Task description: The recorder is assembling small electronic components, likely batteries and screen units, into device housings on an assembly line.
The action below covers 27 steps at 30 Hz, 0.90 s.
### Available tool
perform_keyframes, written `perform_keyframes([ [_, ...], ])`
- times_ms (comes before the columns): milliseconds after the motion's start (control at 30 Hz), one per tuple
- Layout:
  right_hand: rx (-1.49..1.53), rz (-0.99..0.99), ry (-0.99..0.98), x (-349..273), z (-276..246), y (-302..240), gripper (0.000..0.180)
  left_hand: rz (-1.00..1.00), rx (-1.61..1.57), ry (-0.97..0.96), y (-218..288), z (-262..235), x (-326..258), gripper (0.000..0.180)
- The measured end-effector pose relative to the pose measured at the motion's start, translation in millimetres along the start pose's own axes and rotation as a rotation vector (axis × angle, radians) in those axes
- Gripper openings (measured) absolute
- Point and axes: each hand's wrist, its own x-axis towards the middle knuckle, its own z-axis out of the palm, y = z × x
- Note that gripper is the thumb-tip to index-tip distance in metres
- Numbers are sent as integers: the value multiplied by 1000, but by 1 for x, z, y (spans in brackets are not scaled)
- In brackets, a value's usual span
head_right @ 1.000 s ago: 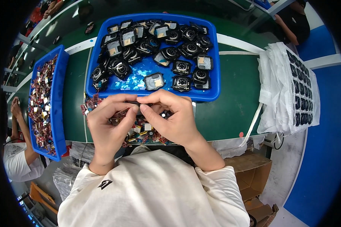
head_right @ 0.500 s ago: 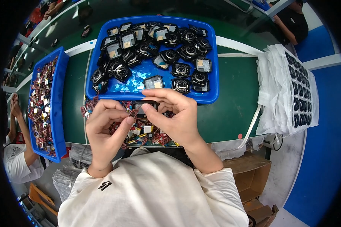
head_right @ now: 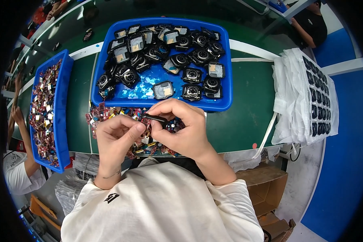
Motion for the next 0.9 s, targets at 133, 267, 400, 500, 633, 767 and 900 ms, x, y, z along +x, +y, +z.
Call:
perform_keyframes([
  [133, 228, 34, -31, 1, 0, -1, 21, 20, -20, 81, 3, 5, 3, 12],
  [267, 207, 127, -55, -1, -3, -4, 22, 165, 75, 138, -2, 1, 6, 25],
  [400, 40, 125, -111, 1, -6, -8, 23, 223, 275, 68, -1, -4, 5, 20],
  [500, 141, 213, -47, 5, -18, -17, 19, 410, 640, 54, 7, -10, 3, 11],
  [633, 53, 245, 84, 46, -64, -19, 19, 664, 785, 61, 4, -20, 6, 17],
  [767, -147, 229, 346, 117, -133, 34, 20, 661, 774, 94, 3, -24, 1, 24],
  [900, -124, 259, 676, 163, -212, 115, 24, 507, 688, 117, 14, -17, -5, 31],
])
